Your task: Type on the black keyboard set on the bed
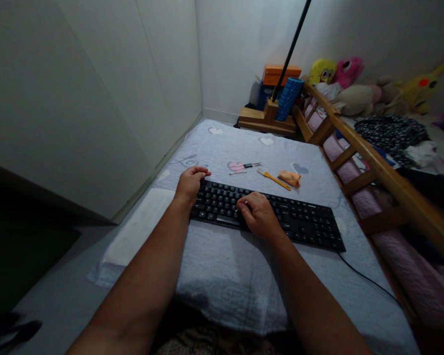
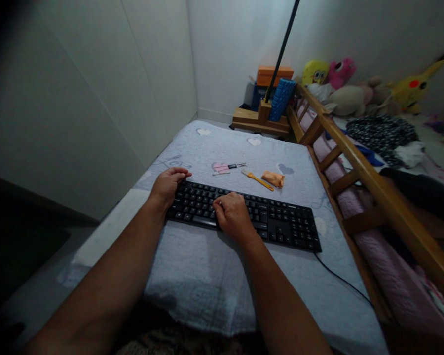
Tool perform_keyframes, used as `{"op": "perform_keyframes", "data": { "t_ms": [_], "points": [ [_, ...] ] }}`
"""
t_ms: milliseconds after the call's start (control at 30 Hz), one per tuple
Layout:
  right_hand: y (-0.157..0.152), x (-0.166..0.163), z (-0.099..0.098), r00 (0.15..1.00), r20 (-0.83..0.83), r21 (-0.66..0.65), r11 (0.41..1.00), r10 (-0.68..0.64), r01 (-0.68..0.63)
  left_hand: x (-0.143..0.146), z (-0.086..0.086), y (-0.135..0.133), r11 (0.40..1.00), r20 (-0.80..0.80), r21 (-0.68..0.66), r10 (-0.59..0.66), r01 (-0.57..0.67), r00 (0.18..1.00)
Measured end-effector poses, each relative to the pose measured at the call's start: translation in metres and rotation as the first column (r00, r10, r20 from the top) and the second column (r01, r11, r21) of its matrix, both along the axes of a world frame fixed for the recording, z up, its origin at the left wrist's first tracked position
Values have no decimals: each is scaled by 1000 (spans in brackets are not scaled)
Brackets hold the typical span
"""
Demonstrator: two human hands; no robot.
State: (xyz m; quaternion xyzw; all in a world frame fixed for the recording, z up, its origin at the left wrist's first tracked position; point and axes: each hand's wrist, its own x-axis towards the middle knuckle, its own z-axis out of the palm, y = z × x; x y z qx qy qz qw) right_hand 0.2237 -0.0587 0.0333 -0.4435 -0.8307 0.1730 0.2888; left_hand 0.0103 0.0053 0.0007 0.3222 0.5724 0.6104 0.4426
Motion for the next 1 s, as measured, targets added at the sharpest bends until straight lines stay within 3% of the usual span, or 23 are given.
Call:
{"op": "perform_keyframes", "data": {
  "t_ms": [1000],
  "points": [
    [2, -8, -8, 999, -31, 13, 1000, 13, -13, 0, -1, 0, 1000, -17, 5, -7, 7, 1000]
  ]
}}
